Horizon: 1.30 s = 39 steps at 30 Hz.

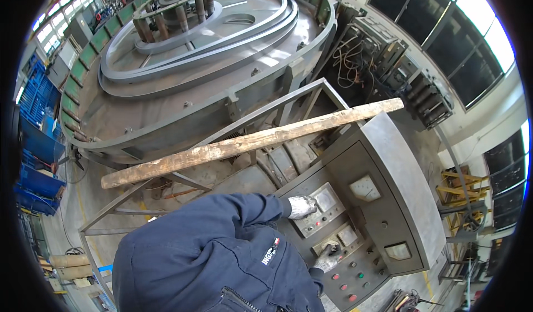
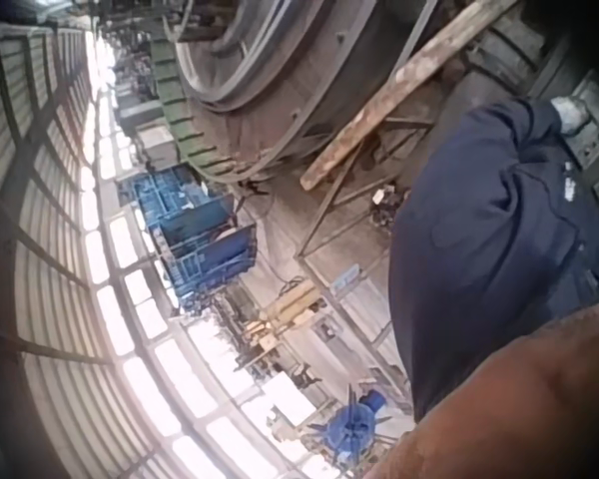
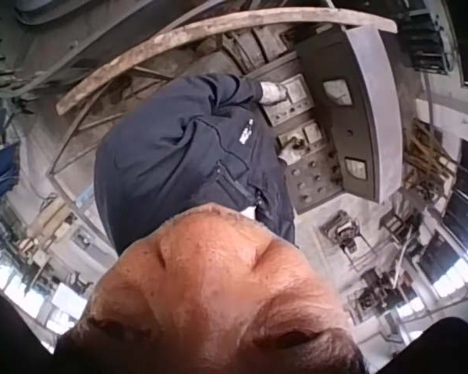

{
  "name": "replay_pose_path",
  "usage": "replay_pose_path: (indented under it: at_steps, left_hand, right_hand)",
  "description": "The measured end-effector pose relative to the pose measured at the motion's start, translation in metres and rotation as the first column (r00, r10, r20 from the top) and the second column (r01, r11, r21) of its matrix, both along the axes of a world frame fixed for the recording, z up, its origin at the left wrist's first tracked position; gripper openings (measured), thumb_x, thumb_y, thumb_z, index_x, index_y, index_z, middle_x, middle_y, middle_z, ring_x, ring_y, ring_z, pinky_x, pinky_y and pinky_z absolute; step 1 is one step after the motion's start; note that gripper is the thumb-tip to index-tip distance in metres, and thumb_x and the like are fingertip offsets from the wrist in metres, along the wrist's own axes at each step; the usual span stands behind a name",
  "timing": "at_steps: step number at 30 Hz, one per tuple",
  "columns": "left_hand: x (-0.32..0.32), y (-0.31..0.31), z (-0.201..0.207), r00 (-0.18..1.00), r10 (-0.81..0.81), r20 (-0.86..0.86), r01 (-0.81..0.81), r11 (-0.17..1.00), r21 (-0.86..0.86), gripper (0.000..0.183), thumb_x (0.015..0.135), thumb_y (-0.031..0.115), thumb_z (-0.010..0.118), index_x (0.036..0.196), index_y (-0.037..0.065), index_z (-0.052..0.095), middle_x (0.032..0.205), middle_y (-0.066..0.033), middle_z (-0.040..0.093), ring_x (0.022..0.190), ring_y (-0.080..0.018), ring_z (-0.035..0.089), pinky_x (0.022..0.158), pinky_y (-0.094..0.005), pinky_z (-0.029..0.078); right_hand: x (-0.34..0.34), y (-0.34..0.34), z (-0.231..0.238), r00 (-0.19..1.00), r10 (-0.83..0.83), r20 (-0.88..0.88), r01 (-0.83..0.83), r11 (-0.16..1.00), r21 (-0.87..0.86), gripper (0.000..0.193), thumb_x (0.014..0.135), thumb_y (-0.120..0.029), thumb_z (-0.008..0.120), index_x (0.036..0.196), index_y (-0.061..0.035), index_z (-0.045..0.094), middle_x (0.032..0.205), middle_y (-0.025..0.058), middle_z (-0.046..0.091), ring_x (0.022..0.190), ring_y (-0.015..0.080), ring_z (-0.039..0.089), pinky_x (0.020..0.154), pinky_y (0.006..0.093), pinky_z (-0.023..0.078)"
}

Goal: Operating a large industrial machine by using a control panel and making manual adjustments to the machine's components.

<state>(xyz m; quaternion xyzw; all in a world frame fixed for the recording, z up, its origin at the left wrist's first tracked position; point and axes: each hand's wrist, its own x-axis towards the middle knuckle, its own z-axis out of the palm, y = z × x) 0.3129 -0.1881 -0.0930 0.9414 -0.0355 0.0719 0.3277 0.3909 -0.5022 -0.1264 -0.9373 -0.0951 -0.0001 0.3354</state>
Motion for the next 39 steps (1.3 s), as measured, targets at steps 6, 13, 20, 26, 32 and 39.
replay_pose_path:
  at_steps: [6, 13, 20, 26, 32, 39]
  left_hand:
    - [-0.003, 0.000, 0.003, 1.000, 0.011, -0.027, -0.011, 1.000, 0.009, 0.017, 0.082, 0.010, 0.069, 0.094, -0.002, 0.069, 0.102, -0.0264, 0.066, 0.099, -0.0437, 0.068, 0.087, -0.0510, 0.056]
    - [-0.001, 0.000, -0.005, 1.000, 0.015, -0.017, -0.015, 1.000, 0.004, 0.017, 0.083, 0.010, 0.069, 0.095, -0.002, 0.069, 0.103, -0.0265, 0.066, 0.100, -0.0436, 0.068, 0.087, -0.0516, 0.055]
    - [-0.003, 0.000, 0.001, 1.000, 0.003, -0.022, -0.002, 1.000, 0.009, 0.016, 0.082, 0.009, 0.069, 0.094, -0.002, 0.069, 0.102, -0.0264, 0.066, 0.099, -0.0443, 0.068, 0.086, -0.0515, 0.055]
    - [-0.002, -0.001, 0.000, 1.000, 0.013, -0.019, -0.012, 1.000, 0.020, 0.015, 0.082, 0.010, 0.069, 0.092, -0.001, 0.068, 0.101, -0.0262, 0.065, 0.099, -0.0441, 0.067, 0.086, -0.0516, 0.055]
    - [-0.004, 0.000, 0.000, 0.999, 0.017, -0.040, -0.015, 0.999, 0.035, 0.015, 0.081, 0.009, 0.069, 0.092, -0.001, 0.068, 0.103, -0.0264, 0.065, 0.100, -0.0441, 0.067, 0.087, -0.0519, 0.055]
    - [-0.003, -0.001, 0.003, 0.999, 0.003, -0.045, -0.002, 1.000, 0.021, 0.015, 0.081, 0.008, 0.069, 0.093, -0.001, 0.067, 0.104, -0.0263, 0.065, 0.100, -0.0440, 0.068, 0.086, -0.0520, 0.055]
  right_hand:
    - [-0.001, 0.004, -0.004, 0.998, -0.045, 0.053, 0.045, 0.999, 0.012, 0.036, 0.095, -0.021, 0.075, 0.123, 0.0000, 0.068, 0.116, 0.0206, 0.072, 0.103, 0.0339, 0.069, 0.092, 0.0439, 0.055]
    - [-0.005, 0.010, 0.007, 0.998, -0.056, 0.028, 0.056, 0.998, -0.007, 0.036, 0.092, -0.019, 0.077, 0.121, -0.0002, 0.068, 0.114, 0.0194, 0.072, 0.101, 0.0337, 0.069, 0.092, 0.0440, 0.055]
    - [-0.003, 0.004, -0.002, 0.996, -0.021, 0.088, 0.025, 0.999, -0.044, 0.046, 0.098, -0.035, 0.073, 0.122, 0.0030, 0.068, 0.110, 0.0197, 0.073, 0.091, 0.0314, 0.070, 0.083, 0.0429, 0.056]
    - [-0.004, 0.006, 0.003, 0.997, -0.054, 0.053, 0.056, 0.998, -0.033, 0.044, 0.097, -0.034, 0.074, 0.121, 0.0032, 0.068, 0.108, 0.0194, 0.073, 0.090, 0.0311, 0.069, 0.083, 0.0423, 0.056]
    - [-0.004, 0.008, -0.001, 0.996, -0.043, 0.077, 0.043, 0.999, 0.006, 0.041, 0.096, -0.032, 0.074, 0.120, 0.0016, 0.069, 0.105, 0.0184, 0.073, 0.088, 0.0310, 0.069, 0.082, 0.0429, 0.055]
    - [-0.003, 0.004, -0.008, 0.994, -0.056, 0.095, 0.055, 0.998, 0.018, 0.039, 0.095, -0.030, 0.074, 0.119, 0.0000, 0.070, 0.105, 0.0171, 0.073, 0.088, 0.0301, 0.069, 0.081, 0.0421, 0.055]
